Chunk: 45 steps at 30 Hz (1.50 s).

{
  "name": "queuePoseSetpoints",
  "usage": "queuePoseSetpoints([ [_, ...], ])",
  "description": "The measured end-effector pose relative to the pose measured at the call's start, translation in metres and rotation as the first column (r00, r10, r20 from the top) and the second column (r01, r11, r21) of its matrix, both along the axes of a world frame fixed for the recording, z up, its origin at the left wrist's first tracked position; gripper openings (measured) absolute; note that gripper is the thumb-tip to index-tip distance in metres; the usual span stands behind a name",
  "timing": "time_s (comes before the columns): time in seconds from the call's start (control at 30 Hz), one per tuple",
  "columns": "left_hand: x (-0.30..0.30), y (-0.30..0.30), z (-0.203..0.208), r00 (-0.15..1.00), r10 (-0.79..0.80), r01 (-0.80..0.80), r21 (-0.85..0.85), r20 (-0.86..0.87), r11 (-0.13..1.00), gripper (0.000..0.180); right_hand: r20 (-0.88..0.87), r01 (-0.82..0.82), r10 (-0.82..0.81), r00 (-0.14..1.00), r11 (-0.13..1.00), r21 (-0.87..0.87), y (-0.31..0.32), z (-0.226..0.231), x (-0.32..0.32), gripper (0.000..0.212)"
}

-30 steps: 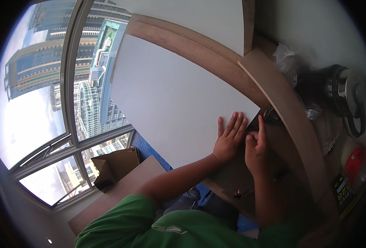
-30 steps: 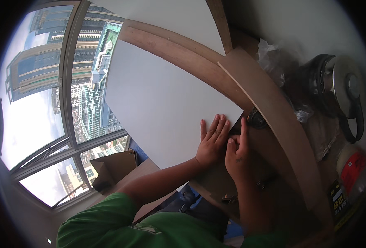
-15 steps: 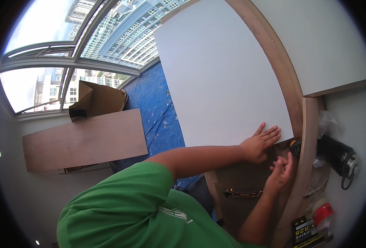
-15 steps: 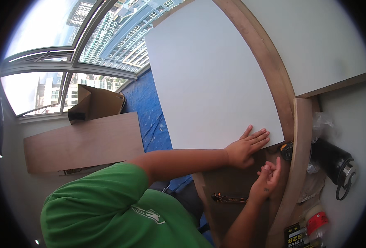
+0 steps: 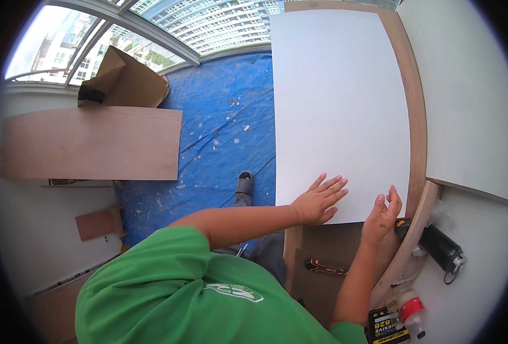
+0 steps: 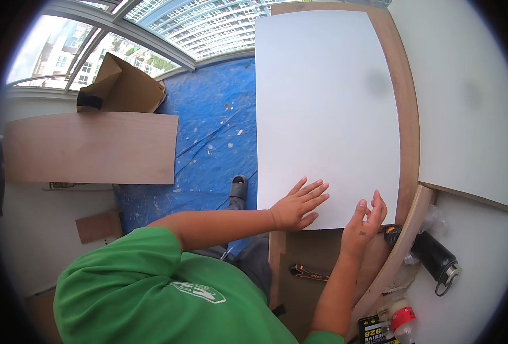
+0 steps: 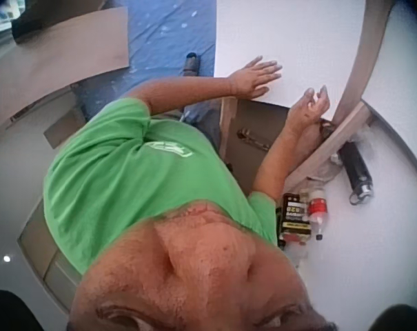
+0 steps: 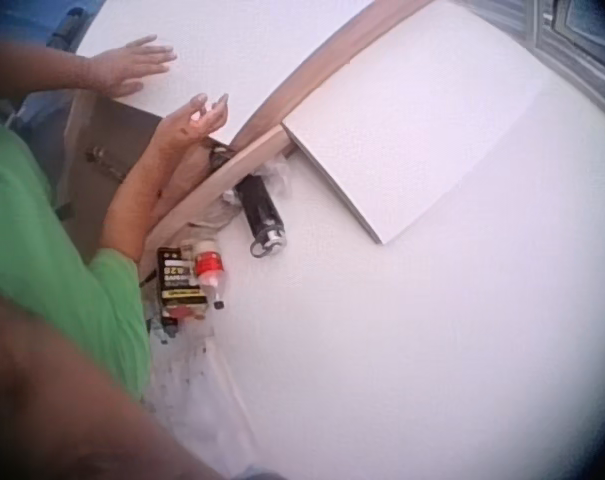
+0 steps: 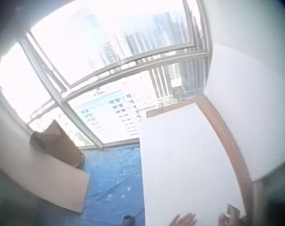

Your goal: The person places a white sheet onto a curved wooden surface and wipes it with a cloth. The person repeatedly rubs the surface with the cloth, covering different areas of the sheet.

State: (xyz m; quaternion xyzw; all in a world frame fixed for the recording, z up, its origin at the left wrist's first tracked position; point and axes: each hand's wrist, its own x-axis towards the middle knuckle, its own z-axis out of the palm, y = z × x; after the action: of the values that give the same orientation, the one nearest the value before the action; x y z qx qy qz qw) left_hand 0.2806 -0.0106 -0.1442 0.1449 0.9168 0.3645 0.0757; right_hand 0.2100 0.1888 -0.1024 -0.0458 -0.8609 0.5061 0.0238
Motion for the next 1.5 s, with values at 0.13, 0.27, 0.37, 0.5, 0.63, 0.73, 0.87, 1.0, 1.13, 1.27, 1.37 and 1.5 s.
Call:
queuePoseSetpoints([
  [0.13,0.049,-0.071,0.027,0.993,0.113,-0.114,-0.039,-0.023,0.993,0.064,0.117,-0.098,0.094,0.989,0.995,0.035,-0.040,0.017,0.018,0.043],
  [0.27,0.091,-0.133,0.049,0.972,0.232,-0.232,-0.018,0.022,0.973,0.061,0.228,-0.145,0.139,0.964,0.989,0.007,-0.065,0.029,0.044,0.044],
  [0.37,0.114,-0.173,0.062,0.943,0.318,-0.321,0.019,0.097,0.947,0.060,0.265,-0.193,0.175,0.948,0.980,0.044,-0.076,0.040,0.058,0.045],
  [0.5,0.127,-0.222,0.072,0.902,0.383,-0.407,0.097,0.199,0.908,0.058,0.305,-0.196,0.153,0.940,0.974,0.115,-0.097,0.054,0.065,0.044],
  [0.63,0.123,-0.278,0.080,0.885,0.397,-0.454,0.260,0.243,0.852,0.057,0.275,-0.220,0.164,0.947,0.958,0.183,-0.131,0.066,0.068,0.044],
  [0.73,0.120,-0.331,0.084,0.879,0.354,-0.442,0.266,0.320,0.857,0.054,0.307,-0.212,0.128,0.943,0.943,0.258,-0.157,0.073,0.081,0.045],
  [0.87,0.101,-0.416,0.083,0.869,0.302,-0.451,0.377,0.392,0.809,0.050,0.442,-0.172,0.004,0.897,0.925,0.340,-0.191,0.070,0.127,0.047],
  [1.0,0.075,-0.492,0.095,0.868,0.327,-0.459,0.350,0.374,0.817,0.047,0.585,-0.206,-0.016,0.811,0.928,0.310,-0.218,0.052,0.186,0.047],
  [1.13,0.035,-0.528,0.109,0.888,0.281,-0.415,0.369,0.364,0.831,0.046,0.775,-0.178,-0.068,0.629,0.957,0.228,-0.238,0.033,0.234,0.048],
  [1.27,-0.007,-0.518,0.122,0.920,0.188,-0.325,0.400,0.343,0.857,0.046,0.841,-0.157,-0.123,0.527,0.959,0.238,-0.253,0.026,0.255,0.048],
  [1.37,-0.036,-0.497,0.132,0.919,0.041,-0.221,0.427,0.391,0.877,0.046,0.841,-0.023,-0.150,0.520,0.982,0.190,-0.264,0.021,0.254,0.046],
  [1.5,-0.076,-0.486,0.144,0.874,-0.144,-0.043,0.368,0.464,0.929,0.045,0.792,-0.063,-0.128,0.597,0.977,0.205,-0.275,0.000,0.227,0.044],
])
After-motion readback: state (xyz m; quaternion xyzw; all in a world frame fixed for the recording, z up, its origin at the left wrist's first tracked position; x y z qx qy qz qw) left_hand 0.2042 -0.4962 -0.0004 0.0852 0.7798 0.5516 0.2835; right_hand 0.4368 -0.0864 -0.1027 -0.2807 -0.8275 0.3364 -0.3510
